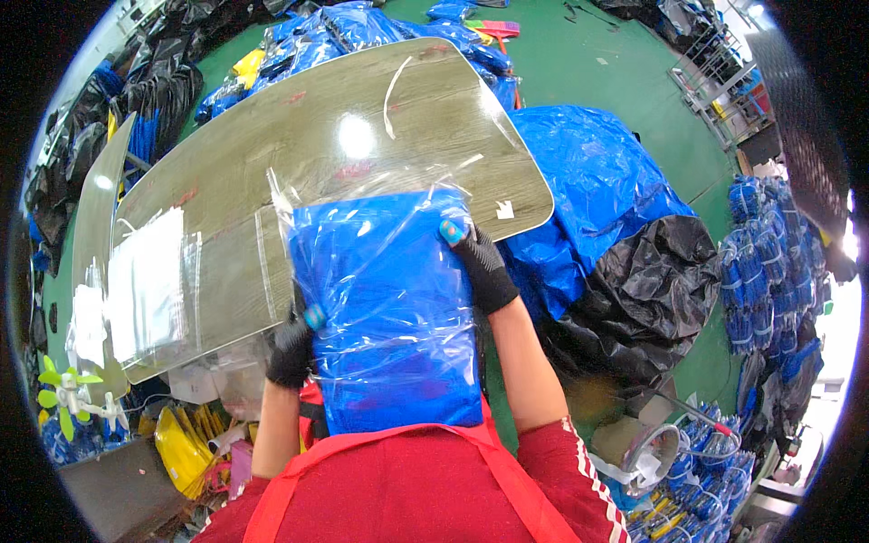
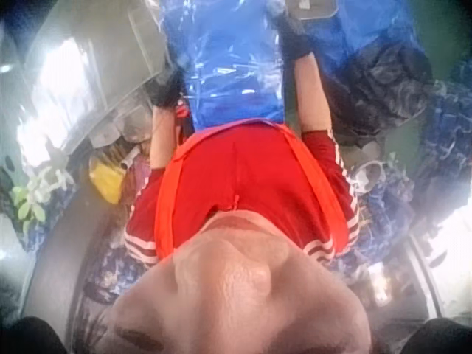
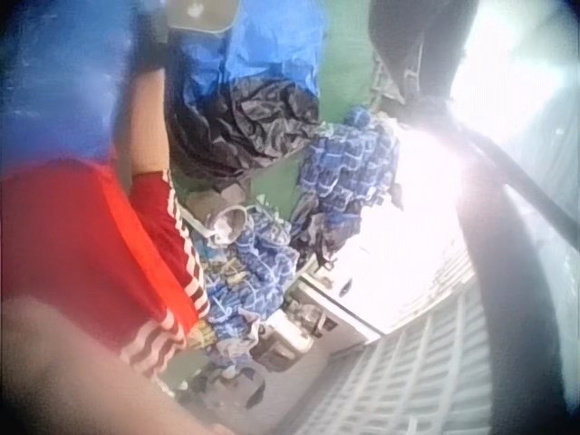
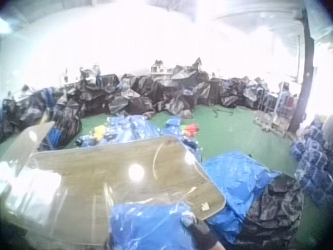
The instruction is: The person folds a blue and black tarp on a table, places it into a clear plastic bag, and ties the bag with a white plastic tie. The process is repeated for multiple tarps in a warehouse setting.
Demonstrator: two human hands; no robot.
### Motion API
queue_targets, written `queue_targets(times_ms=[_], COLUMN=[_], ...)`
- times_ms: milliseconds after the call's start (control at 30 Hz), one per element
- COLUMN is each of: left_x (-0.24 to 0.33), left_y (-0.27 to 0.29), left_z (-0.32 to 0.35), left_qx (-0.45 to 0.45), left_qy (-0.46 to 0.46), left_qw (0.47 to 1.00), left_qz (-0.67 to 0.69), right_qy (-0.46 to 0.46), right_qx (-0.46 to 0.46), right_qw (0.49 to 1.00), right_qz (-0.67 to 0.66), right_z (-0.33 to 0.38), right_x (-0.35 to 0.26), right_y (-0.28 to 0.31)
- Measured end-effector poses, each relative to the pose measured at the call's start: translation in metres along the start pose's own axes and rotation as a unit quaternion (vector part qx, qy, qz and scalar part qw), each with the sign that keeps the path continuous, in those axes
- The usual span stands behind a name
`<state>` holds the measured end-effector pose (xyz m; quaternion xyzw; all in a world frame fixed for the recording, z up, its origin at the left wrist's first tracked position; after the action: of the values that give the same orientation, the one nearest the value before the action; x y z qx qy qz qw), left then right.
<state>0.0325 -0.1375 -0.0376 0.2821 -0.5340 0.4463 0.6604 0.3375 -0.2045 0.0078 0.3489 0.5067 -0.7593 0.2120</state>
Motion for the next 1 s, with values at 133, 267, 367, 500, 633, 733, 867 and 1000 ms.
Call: queue_targets(times_ms=[133, 267, 367, 500, 633, 733, 867, 1000], left_x=[-0.008, 0.0, -0.006, -0.039, -0.043, -0.008, 0.026, 0.011], left_y=[0.006, 0.017, 0.011, -0.009, -0.005, 0.016, 0.015, -0.015], left_z=[-0.008, -0.024, -0.016, 0.045, 0.069, 0.029, -0.031, -0.02], left_qx=[-0.128, -0.027, 0.011, 0.034, -0.031, -0.041, -0.016, -0.024], left_qy=[0.036, 0.07, -0.007, 0.027, 0.1, 0.011, 0.044, 0.009], left_qw=[0.959, 0.989, 0.999, 0.999, 0.994, 0.946, 0.998, 0.998], left_qz=[-0.249, 0.127, 0.032, 0.023, 0.036, -0.323, 0.042, -0.056], right_qy=[-0.102, -0.114, 0.052, -0.067, -0.148, -0.161, -0.063, -0.033], right_qx=[-0.045, -0.087, -0.083, -0.084, -0.034, -0.066, -0.166, -0.012], right_qw=[0.991, 0.978, 0.976, 0.976, 0.983, 0.972, 0.953, 0.996], right_qz=[0.072, 0.154, 0.194, 0.19, 0.107, 0.16, 0.246, 0.083], right_z=[-0.02, -0.016, 0.003, 0.033, 0.055, 0.049, 0.011, -0.025], right_x=[-0.002, -0.002, -0.003, 0.01, 0.027, 0.028, 0.006, -0.01], right_y=[0.004, -0.001, -0.01, -0.006, 0.014, 0.022, 0.003, -0.012])
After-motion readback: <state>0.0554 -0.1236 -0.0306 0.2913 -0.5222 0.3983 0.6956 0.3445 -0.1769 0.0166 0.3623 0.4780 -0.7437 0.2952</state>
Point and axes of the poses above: each hand's wrist, its own z-axis away from the middle knuckle, its own y-axis out of the back of the hand, x = y × z, the point moved 2 cm from there along -z, towards the middle knuckle, and after that the axes turned 15 degrees about -z, right-handed, at the moved point
